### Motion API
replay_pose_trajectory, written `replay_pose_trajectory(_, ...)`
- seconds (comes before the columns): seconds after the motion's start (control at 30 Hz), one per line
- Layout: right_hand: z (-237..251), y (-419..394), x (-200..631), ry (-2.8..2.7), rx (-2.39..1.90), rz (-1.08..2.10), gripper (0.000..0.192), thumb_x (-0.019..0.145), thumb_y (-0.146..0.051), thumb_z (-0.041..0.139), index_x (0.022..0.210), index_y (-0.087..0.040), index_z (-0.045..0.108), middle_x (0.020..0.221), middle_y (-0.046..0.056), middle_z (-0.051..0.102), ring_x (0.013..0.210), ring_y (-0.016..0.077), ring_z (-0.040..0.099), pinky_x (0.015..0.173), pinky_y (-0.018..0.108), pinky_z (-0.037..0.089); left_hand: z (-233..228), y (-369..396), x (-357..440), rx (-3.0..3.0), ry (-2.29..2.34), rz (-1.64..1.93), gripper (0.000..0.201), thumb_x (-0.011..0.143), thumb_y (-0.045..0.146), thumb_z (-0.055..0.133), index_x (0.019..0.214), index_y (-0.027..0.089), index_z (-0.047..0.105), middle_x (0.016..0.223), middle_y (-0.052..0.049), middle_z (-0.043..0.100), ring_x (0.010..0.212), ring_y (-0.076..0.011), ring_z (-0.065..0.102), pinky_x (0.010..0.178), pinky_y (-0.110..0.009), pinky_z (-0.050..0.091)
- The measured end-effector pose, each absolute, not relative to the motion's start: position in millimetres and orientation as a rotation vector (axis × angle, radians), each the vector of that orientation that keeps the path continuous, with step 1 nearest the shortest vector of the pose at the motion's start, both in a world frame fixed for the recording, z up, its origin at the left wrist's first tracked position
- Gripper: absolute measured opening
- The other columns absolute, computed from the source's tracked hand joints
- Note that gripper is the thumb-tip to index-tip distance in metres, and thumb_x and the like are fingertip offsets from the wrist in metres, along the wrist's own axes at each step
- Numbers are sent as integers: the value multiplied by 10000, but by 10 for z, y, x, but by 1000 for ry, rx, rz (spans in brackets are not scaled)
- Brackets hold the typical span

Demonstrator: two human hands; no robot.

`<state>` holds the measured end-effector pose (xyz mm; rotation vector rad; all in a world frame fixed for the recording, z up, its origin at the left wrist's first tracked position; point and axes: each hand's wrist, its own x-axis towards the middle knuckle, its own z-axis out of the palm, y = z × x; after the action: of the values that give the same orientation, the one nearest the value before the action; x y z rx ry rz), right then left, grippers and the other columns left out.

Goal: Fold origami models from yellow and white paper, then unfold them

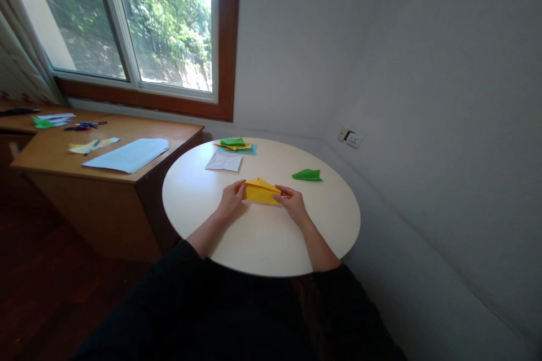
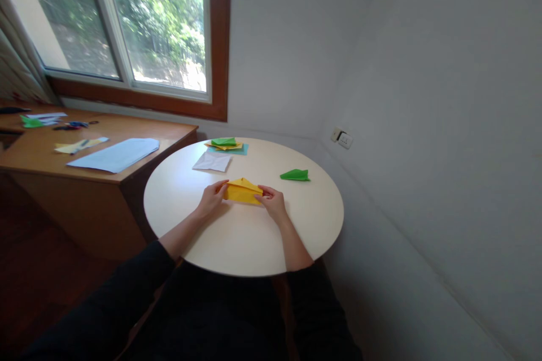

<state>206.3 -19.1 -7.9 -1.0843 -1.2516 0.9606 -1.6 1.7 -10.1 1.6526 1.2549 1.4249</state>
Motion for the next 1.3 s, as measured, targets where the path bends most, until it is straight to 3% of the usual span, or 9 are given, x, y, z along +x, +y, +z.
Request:
replay_pose_trajectory(0.2,-92,-175,2071,-1254,-1133,890,501,516,-369,752,954,-141,668,964,106,687,818,213,644,787,358,514,-33,-56,4,1700,1231,1441,293,794,296,491,998,166,656,1035,-75,663,960,-192,593,870,-326,437)
replay_pose_trajectory(0.57,-136,-164,2071,-1318,-1154,838,445,612,-395,688,987,-157,663,1007,101,676,859,215,634,767,349,519,-19,-88,4,1966,1262,1531,325,839,316,439,1079,204,627,903,-72,640,815,-170,593,783,-292,462)
replay_pose_trajectory(0.87,-216,-119,2069,-1452,-1225,634,431,666,-350,644,1067,-192,626,1129,99,613,969,217,587,715,304,513,3,-140,50,2037,1319,1553,311,846,266,425,1082,214,620,1192,-85,551,1055,-204,534,943,-364,403)
replay_pose_trajectory(1.03,-241,-99,2077,-1437,-1246,574,338,693,-353,612,991,-202,663,1052,77,647,980,221,584,807,333,485,-8,-182,107,2095,1300,1541,295,833,256,440,1059,230,628,1289,-63,481,1151,-218,475,990,-384,368)
replay_pose_trajectory(1.3,-168,-179,2037,-1496,-1220,541,285,748,-310,539,986,-217,665,1057,38,662,1011,225,581,914,361,427,-10,-177,114,2164,1249,1458,334,858,251,389,1124,179,579,1169,-94,589,1084,-207,538,971,-372,390)
